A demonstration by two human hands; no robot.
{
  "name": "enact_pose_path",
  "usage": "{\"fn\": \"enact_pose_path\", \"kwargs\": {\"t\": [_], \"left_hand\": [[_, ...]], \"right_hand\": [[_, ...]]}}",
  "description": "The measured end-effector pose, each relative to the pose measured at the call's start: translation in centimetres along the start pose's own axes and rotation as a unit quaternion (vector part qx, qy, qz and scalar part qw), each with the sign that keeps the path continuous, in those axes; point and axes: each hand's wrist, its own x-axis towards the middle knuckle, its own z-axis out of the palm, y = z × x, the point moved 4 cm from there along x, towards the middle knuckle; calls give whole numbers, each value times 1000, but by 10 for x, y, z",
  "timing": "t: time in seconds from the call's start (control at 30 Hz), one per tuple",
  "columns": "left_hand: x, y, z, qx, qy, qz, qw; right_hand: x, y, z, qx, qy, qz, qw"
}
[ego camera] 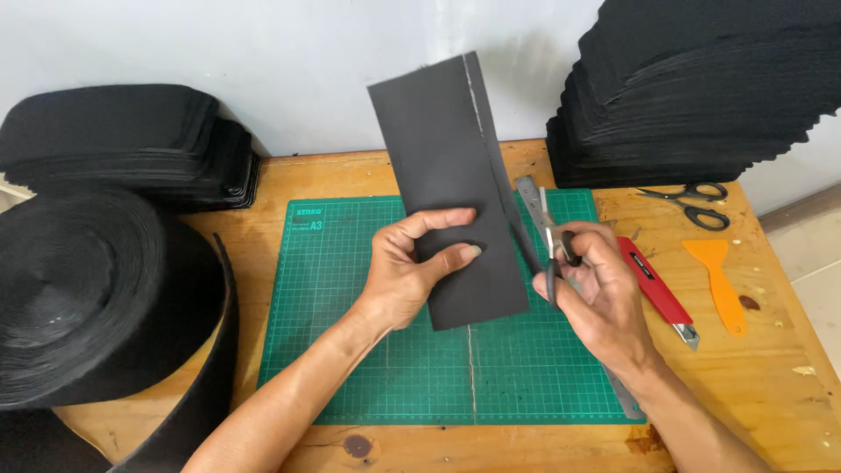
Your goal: Cutting and trimming a piece of black material using a utility knife, ruler, and scissors
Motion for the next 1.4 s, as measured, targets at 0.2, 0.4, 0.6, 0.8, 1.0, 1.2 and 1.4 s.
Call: {"fn": "enact_pose_path", "kwargs": {"t": [0.2, 0.4, 0.6, 0.8, 1.0, 1.2, 1.4], "left_hand": [[5, 26, -7, 68, 27, 23, 997], [12, 38, -18, 115, 57, 52, 990], [14, 39, -22, 93, 54, 61, 992], [10, 35, -15, 63, 37, 34, 997], [10, 32, -14, 54, 36, 30, 997], [3, 24, -8, 199, -4, 45, 979], [-20, -3, 21, 86, -17, -46, 995]], "right_hand": [[-10, -29, 4, 102, -149, 44, 983], [-12, -42, 17, 57, -263, 98, 958], [-12, -24, 17, 91, -240, 149, 955], [-15, -21, 23, 77, -235, 144, 958], [-11, -26, 19, 93, -268, 133, 950], [2, 5, -5, 279, -90, 167, 941], [2, 37, -1, 172, 4, 128, 977]]}}
